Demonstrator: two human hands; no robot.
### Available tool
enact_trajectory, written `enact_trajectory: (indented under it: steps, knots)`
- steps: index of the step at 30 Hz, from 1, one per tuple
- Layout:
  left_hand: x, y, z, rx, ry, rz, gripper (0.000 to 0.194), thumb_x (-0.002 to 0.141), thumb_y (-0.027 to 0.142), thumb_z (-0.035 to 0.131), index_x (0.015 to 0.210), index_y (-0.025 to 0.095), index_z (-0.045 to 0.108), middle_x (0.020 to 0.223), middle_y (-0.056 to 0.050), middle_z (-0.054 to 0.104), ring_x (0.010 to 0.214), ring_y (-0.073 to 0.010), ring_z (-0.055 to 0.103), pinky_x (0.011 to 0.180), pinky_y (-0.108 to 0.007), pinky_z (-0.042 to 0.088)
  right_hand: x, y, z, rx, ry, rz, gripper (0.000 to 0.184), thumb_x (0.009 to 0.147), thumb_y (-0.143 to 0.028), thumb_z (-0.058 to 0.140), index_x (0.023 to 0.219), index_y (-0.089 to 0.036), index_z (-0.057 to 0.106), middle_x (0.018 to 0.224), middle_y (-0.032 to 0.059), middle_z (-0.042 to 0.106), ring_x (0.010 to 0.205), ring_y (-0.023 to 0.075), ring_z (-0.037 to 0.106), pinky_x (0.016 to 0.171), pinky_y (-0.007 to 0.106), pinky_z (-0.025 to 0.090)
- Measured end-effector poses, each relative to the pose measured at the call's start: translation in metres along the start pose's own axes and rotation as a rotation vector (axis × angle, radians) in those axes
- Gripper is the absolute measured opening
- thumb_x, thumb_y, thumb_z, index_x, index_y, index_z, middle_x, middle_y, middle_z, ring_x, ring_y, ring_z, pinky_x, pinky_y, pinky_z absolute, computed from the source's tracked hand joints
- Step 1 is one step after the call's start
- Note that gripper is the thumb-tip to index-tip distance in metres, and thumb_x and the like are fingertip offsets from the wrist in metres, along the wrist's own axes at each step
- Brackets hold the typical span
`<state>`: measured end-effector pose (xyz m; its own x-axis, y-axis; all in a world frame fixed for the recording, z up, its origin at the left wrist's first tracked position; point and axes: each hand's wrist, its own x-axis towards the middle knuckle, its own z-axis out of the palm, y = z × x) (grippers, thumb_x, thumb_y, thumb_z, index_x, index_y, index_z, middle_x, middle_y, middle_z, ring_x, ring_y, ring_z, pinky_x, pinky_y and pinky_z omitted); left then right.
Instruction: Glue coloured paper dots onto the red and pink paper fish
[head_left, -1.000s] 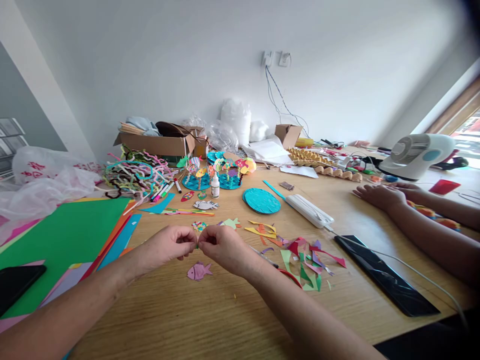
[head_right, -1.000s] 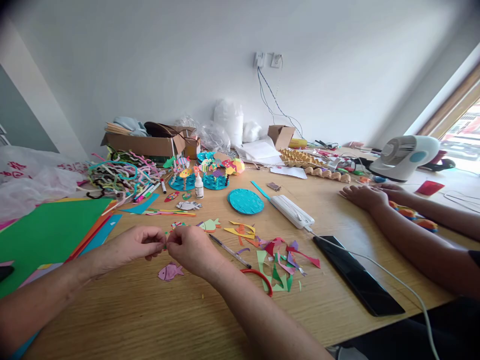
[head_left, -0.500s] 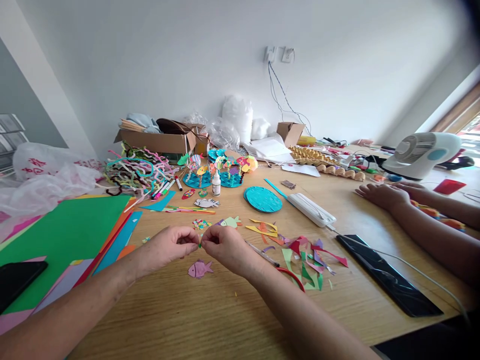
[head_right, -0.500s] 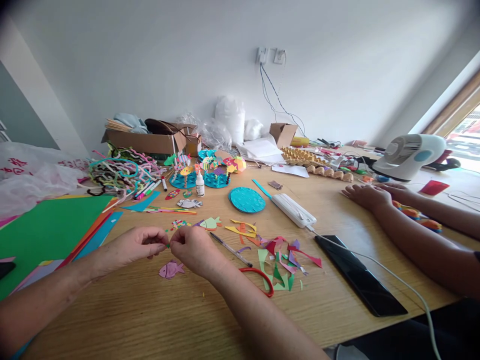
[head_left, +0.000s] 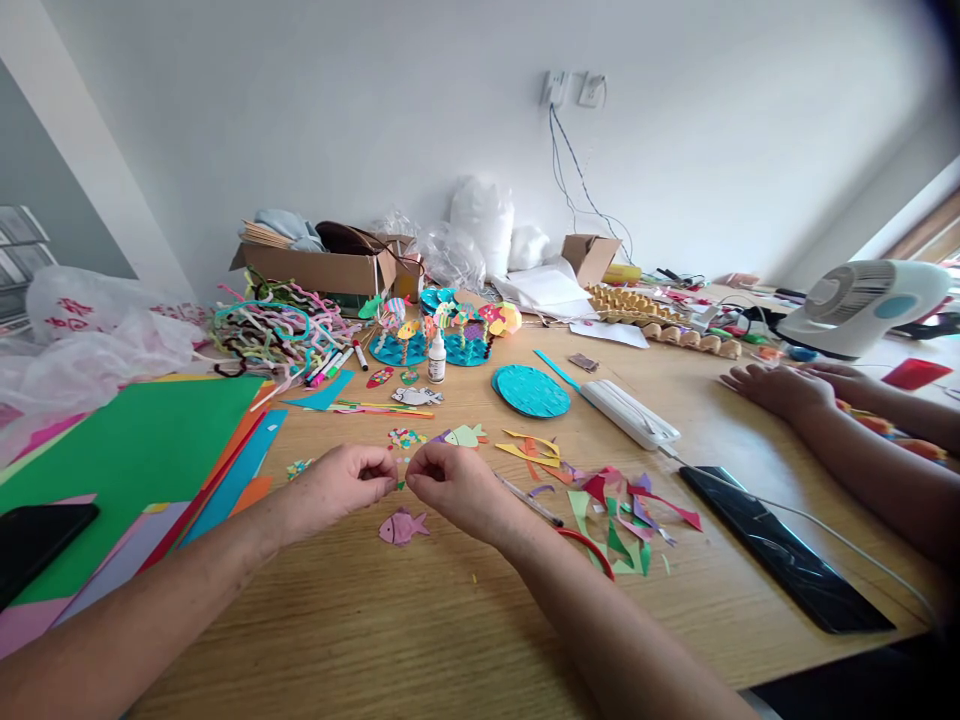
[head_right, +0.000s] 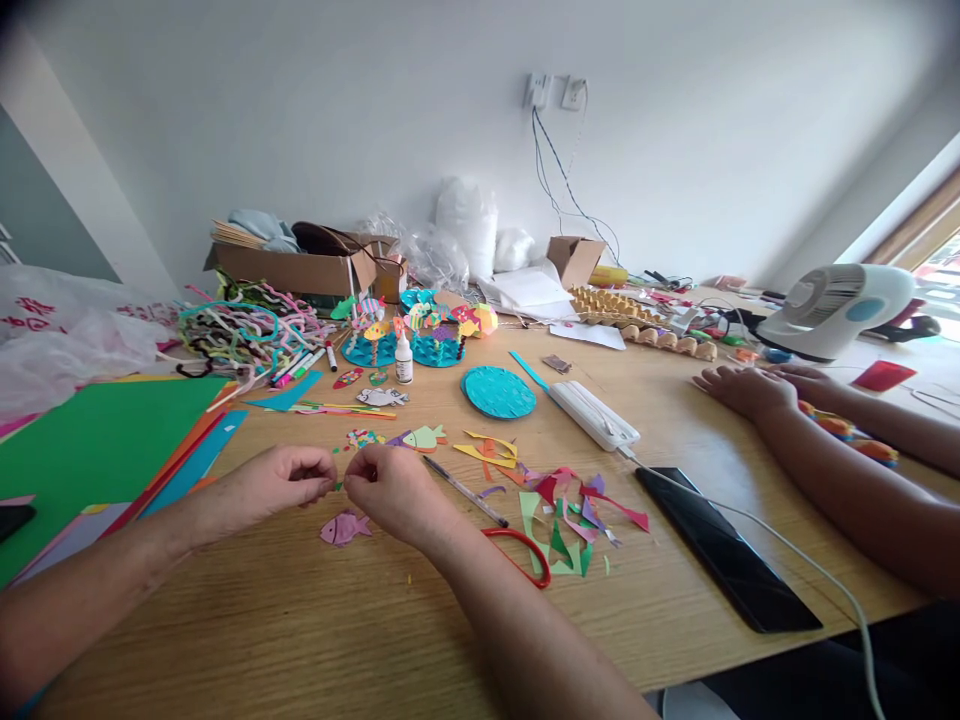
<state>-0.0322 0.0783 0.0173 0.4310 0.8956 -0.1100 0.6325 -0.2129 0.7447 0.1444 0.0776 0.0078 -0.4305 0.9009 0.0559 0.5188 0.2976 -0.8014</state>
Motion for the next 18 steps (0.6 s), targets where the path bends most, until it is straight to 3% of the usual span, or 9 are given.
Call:
enact_trajectory:
  steps: [13, 18]
  knots:
    - [-0.001, -0.002, 0.002, 0.036, -0.003, 0.025, 0.016, 0.069, 0.026, 0.043, 0.066, 0.019, 0.057, 0.063, 0.004, 0.053, 0.062, -0.0143, 0.05, 0.055, -0.022, 0.036, 0.001, 0.0, -0.001, -0.03, -0.054, -0.003, 0.01, 0.07, -0.013, 0.051, 0.067, -0.015, 0.06, 0.057, -0.0041, 0.052, 0.053, 0.0074, 0.044, 0.047, 0.018, 0.03]
    - [-0.023, -0.01, 0.007, 0.356, 0.124, 0.102, 0.019, 0.077, 0.017, 0.039, 0.073, 0.019, 0.058, 0.07, 0.0, 0.06, 0.064, -0.016, 0.054, 0.059, -0.026, 0.038, 0.003, 0.008, -0.003, -0.048, -0.101, -0.011, 0.01, 0.071, -0.01, 0.051, 0.068, -0.014, 0.06, 0.059, -0.0042, 0.053, 0.054, 0.0065, 0.045, 0.05, 0.017, 0.032]
